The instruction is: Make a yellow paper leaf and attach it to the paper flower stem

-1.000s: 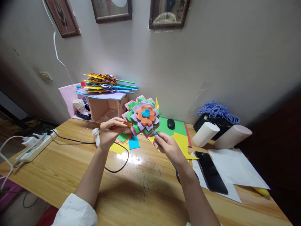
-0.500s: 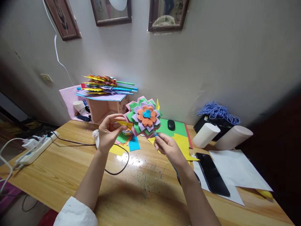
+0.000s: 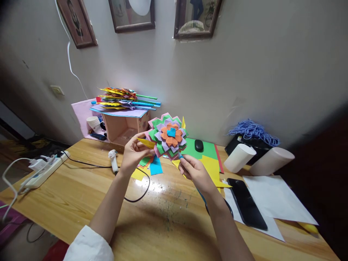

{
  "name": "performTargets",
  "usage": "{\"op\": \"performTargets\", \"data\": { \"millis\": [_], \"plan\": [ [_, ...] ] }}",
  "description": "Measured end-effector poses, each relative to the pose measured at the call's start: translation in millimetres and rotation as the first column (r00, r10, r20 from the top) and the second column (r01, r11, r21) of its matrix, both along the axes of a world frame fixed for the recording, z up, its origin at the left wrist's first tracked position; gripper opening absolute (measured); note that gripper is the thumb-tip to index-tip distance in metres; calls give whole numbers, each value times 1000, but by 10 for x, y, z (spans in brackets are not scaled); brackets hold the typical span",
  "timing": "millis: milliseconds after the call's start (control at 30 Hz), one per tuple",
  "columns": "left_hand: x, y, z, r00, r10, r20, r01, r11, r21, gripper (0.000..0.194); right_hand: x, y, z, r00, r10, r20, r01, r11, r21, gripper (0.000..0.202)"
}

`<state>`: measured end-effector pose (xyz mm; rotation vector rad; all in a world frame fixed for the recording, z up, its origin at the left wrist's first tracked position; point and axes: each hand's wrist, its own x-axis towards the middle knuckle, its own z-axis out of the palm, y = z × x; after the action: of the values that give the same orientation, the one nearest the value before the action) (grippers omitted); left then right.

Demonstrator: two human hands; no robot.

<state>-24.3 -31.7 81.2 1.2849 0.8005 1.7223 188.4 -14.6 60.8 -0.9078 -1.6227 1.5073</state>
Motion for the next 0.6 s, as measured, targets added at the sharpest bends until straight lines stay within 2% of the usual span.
{"op": "performTargets", "data": {
  "millis": [167,367,600],
  "plan": [
    [-18,0,-13,999,44,-17,-44,999,21,56,-8,-7,11,1000,-3,-2,3,1000,0,33],
    [-34,0,19,1000,5,5,-5,999,44,59,-22,-13,2,1000,19,1,-19,1000,-4,32],
    [-37,11,34,1000,23,15,-23,999,45,57,-47,-23,-8,1000,22,-7,-22,1000,-7,32]
  ]
}}
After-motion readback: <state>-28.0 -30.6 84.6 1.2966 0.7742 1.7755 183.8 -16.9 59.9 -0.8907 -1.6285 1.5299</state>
